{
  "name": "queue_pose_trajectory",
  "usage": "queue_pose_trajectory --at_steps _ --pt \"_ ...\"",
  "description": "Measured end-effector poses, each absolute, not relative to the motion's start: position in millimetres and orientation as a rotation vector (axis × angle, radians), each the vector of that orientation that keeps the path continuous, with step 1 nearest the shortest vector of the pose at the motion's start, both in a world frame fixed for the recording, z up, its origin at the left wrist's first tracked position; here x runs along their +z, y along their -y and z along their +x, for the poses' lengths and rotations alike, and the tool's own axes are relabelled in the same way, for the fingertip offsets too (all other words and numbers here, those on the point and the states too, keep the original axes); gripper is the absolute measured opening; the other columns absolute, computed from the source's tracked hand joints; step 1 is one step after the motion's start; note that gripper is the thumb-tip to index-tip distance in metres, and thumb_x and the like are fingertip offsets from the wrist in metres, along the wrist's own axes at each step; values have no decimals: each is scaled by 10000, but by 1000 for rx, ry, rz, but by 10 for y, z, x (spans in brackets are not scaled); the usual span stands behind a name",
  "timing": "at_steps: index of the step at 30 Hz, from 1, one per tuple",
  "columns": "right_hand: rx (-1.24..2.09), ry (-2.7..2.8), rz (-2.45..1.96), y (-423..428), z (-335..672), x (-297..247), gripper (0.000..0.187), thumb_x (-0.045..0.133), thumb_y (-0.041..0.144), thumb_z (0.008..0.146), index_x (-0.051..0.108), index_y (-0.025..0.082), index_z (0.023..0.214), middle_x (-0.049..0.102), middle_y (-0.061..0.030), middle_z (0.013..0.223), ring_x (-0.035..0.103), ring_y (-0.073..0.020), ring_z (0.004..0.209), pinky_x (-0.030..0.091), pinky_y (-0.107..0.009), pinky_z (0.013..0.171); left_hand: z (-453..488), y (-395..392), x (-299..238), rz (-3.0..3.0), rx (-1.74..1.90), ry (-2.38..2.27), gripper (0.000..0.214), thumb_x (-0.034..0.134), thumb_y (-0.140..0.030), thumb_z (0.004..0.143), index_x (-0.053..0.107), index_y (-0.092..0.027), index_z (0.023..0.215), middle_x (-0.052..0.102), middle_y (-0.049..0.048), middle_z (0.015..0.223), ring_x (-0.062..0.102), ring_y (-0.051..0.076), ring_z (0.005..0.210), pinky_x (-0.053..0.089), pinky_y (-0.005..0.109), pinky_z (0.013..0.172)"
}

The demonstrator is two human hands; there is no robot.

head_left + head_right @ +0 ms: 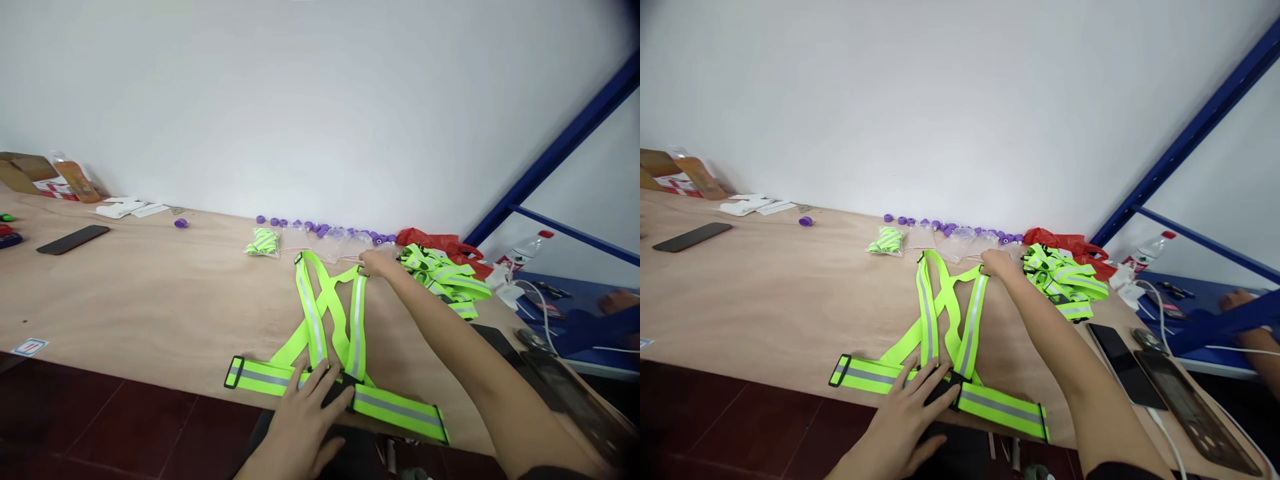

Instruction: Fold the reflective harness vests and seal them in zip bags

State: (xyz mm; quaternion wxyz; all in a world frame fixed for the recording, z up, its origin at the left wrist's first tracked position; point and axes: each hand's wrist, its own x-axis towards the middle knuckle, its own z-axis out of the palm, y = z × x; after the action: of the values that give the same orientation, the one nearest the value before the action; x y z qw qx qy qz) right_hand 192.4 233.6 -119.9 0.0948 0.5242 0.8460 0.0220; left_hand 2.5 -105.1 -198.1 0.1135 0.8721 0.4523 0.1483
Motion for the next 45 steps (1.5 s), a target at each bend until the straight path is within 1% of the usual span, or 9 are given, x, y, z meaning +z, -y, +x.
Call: queue_pose_trajectory --at_steps 4,8,15,21,27,31,37,42,45 --pt "205 -2682 1402 -2198 1494 -1123 352 555 375 985 597 171 1269 610 -165 1321 597 -283 1185 487 -400 969 60 1063 -2168 2581 483 -1298 680 526 -557 952 311 -315 1549 238 103 1656 255 335 1505 133 624 1206" --pt "252 -2852 1107 -2068 894 -1138 379 479 371 1019 521 233 1370 555 -110 1419 530 -248 1290 465 -333 997 95 1052 -2281 2583 498 -1319 664 500 -585 955 326 -325 1540 268 102 1647 275 335 1498 154 621 1201" --pt "255 -2660 1000 -2178 371 -1427 361 625 353 963 592 161 1267 612 -104 1266 642 -230 1061 560 -441 892 128 1086 -2227 2544 535 -1358 685 525 -561 945 302 -338 1552 273 102 1645 278 356 1494 173 645 1190" --pt "235 -2709 1020 -2352 524 -1262 353 625 348 963 598 156 1258 614 -112 1265 638 -232 1072 552 -432 905 145 1095 -2216 2498 518 -1343 695 549 -518 946 296 -308 1558 210 129 1657 216 367 1512 175 666 1183" --pt "192 -2900 1201 -2356 756 -1097 329 550 249 970 569 225 1297 633 -98 1308 619 -248 1149 491 -317 886 151 1099 -2183 2444 498 -1356 704 537 -535 945 286 -312 1563 179 115 1666 171 377 1521 157 690 1179" --pt "131 -2879 1371 -2154 982 -1255 429 560 359 968 525 196 1364 611 -128 1366 618 -261 1157 477 -306 873 164 1097 -2174 2440 481 -1376 705 544 -537 942 291 -321 1564 175 113 1666 188 393 1513 182 689 1174" --pt "-35 -2761 1437 -1590 1537 -1555 437 339 446 1045 687 193 1124 731 -119 1141 673 -251 1048 464 -290 859 189 1116 -2204 2446 494 -1461 732 587 -500 923 275 -358 1569 189 69 1672 139 427 1515 185 680 1176" --pt "-171 -2722 1429 -1359 1759 -1783 521 406 469 1021 503 160 1428 480 -158 1521 497 -290 1356 417 -364 1046 206 1132 -2210 2456 467 -1461 719 597 -473 924 295 -349 1565 194 76 1671 175 445 1503 215 688 1160" --pt "-214 -2748 1424 -1416 1693 -1801 559 418 450 1021 425 151 1494 390 -160 1580 394 -294 1440 370 -416 1117 250 1123 -2151 2445 454 -1445 733 618 -478 909 316 -330 1561 209 96 1665 215 471 1484 233 710 1143"
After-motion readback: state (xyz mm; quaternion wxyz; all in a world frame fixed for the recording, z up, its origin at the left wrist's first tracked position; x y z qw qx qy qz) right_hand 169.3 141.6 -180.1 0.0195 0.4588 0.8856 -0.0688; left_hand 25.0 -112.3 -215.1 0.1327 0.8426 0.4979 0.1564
